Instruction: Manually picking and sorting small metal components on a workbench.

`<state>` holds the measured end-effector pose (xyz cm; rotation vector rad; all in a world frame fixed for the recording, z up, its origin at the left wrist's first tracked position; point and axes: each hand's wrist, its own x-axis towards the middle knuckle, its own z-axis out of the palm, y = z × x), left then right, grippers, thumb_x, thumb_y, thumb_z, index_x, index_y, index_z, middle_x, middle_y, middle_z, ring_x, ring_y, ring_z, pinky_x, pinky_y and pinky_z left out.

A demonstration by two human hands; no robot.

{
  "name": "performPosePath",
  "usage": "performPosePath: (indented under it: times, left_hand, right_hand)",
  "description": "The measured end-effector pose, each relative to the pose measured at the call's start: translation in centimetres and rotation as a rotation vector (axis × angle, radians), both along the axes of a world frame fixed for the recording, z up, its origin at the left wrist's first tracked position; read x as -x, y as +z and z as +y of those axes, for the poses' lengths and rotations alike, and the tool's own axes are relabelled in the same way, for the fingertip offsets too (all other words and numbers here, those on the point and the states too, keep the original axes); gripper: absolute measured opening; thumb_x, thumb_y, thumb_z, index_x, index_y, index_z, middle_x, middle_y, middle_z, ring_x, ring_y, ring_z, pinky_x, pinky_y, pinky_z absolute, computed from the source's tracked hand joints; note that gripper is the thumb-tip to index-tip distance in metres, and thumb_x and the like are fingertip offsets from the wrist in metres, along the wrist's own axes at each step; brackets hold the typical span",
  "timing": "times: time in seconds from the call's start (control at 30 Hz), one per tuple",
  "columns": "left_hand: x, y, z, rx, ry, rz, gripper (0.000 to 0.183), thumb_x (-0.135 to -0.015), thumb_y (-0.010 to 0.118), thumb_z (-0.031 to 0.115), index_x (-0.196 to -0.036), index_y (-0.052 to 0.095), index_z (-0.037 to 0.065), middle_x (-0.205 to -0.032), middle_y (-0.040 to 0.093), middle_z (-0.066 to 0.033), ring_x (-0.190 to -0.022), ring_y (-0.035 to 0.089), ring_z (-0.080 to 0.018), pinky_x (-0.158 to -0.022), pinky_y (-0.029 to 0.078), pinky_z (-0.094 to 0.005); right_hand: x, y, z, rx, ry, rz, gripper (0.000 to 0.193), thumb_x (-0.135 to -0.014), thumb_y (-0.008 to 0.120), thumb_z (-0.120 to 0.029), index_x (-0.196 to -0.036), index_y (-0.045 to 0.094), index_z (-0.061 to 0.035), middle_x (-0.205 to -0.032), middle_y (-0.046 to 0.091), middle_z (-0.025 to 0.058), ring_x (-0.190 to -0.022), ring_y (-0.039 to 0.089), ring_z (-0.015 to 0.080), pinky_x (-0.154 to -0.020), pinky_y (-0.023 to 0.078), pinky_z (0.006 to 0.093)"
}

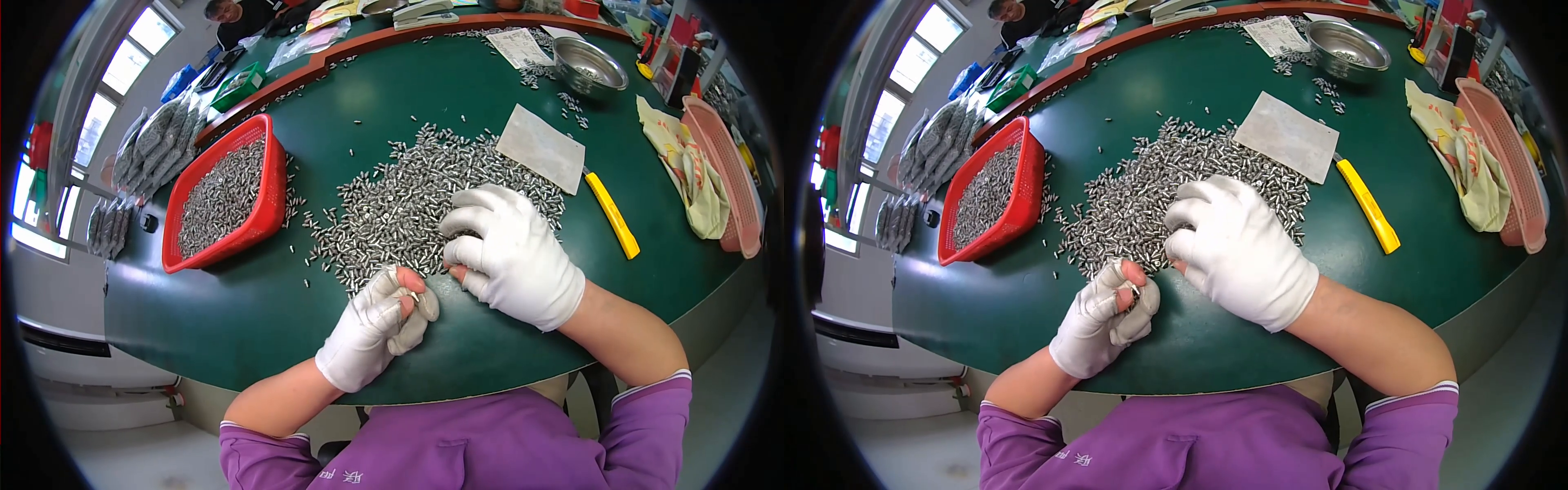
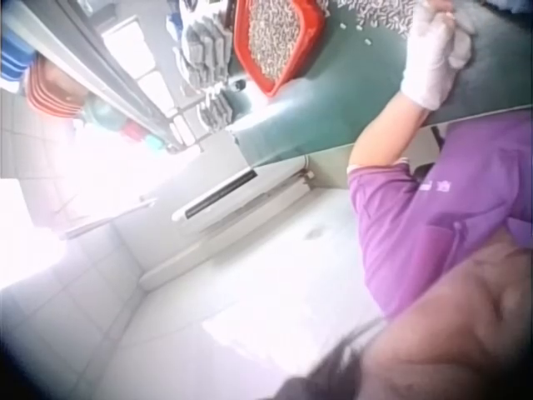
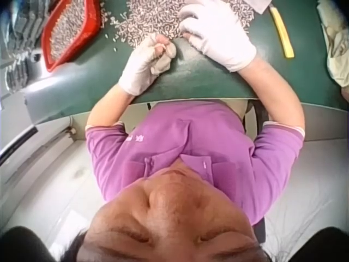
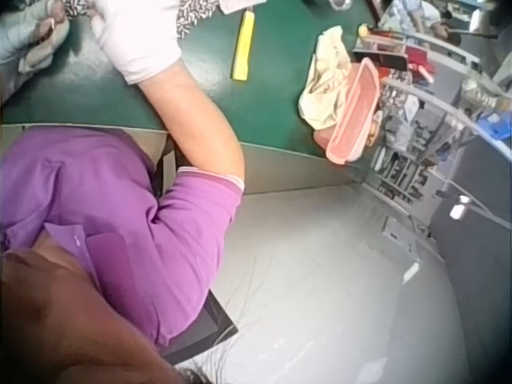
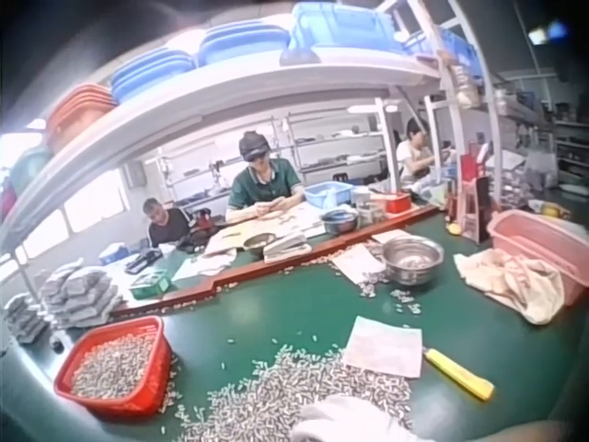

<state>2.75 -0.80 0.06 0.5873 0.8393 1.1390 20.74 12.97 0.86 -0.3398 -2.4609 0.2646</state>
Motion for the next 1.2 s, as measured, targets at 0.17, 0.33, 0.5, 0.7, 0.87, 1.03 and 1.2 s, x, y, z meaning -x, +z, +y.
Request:
performPosePath:
  times: [0.17,0.33,0.5,0.7,0.87,1.03,1.2]
  left_hand:
    - [0.1,-0.1,0.0,-0.027,0.013,0.002,0.022,-0.097,0.061,0.035,-0.111,0.057,0.018,-0.075,0.045,0.0003,-0.054,0.03,-0.0067,-0.052,0.024,-0.0221]
    - [-0.1,0.0,0.1,-0.005,0.01,-0.002,0.021,-0.097,0.061,0.034,-0.11,0.057,0.017,-0.073,0.044,0.0011,-0.053,0.028,-0.0067,-0.05,0.023,-0.0216]
    - [0.2,0.1,0.0,0.084,-0.015,-0.012,0.022,-0.096,0.063,0.033,-0.107,0.057,0.015,-0.079,0.053,0.0001,-0.056,0.035,-0.0051,-0.049,0.026,-0.0198]
    - [0.4,0.1,0.0,0.093,-0.132,-0.012,0.022,-0.095,0.066,0.032,-0.105,0.059,0.014,-0.084,0.06,-0.0007,-0.058,0.043,-0.0046,-0.049,0.029,-0.0187]
    - [0.3,-0.2,-0.1,0.099,-0.075,0.007,0.021,-0.096,0.063,0.033,-0.103,0.057,0.013,-0.084,0.06,-0.0008,-0.057,0.042,-0.0047,-0.049,0.028,-0.019]
    - [0.1,0.6,0.1,0.106,-0.072,0.039,0.023,-0.098,0.06,0.034,-0.101,0.054,0.012,-0.073,0.048,-0.0009,-0.054,0.032,-0.0077,-0.051,0.025,-0.023]
    - [0.5,-0.1,-0.1,0.089,-0.076,-0.021,0.022,-0.098,0.061,0.033,-0.103,0.056,0.012,-0.084,0.06,-0.0021,-0.054,0.039,-0.0065,-0.048,0.026,-0.021]
  right_hand:
    - [0.8,0.0,-0.9,-0.005,-0.027,-0.049,0.012,-0.064,0.072,-0.015,-0.073,0.065,-0.0088,-0.103,0.064,0.009,-0.11,0.057,0.0322,-0.094,0.047,0.046]
    - [0.7,-0.4,-1.2,0.01,-0.006,-0.083,0.014,-0.066,0.072,-0.015,-0.076,0.065,-0.0074,-0.106,0.062,0.0103,-0.11,0.056,0.0316,-0.094,0.046,0.0449]
    - [0.5,0.0,-1.3,0.1,0.024,0.058,0.016,-0.071,0.072,-0.018,-0.08,0.063,-0.0084,-0.107,0.062,0.0073,-0.113,0.055,0.0287,-0.092,0.046,0.0426]
    - [0.7,-0.5,-0.9,0.216,0.241,0.212,0.022,-0.07,0.079,-0.021,-0.084,0.063,-0.0131,-0.105,0.063,0.0033,-0.105,0.061,0.0313,-0.082,0.051,0.0442]
    - [0.1,0.1,-0.8,0.351,0.128,0.153,0.017,-0.071,0.076,-0.018,-0.085,0.067,-0.0125,-0.107,0.063,0.003,-0.105,0.059,0.028,-0.088,0.046,0.0404]
    - [-0.7,0.6,0.1,0.24,-0.021,0.109,0.015,-0.071,0.074,-0.017,-0.083,0.067,-0.0117,-0.106,0.062,0.0051,-0.108,0.057,0.0273,-0.09,0.045,0.0417]
    - [-1.2,1.1,0.4,0.13,0.056,-0.032,0.015,-0.067,0.075,-0.015,-0.079,0.067,-0.0123,-0.108,0.062,0.005,-0.108,0.058,0.0286,-0.09,0.047,0.0433]
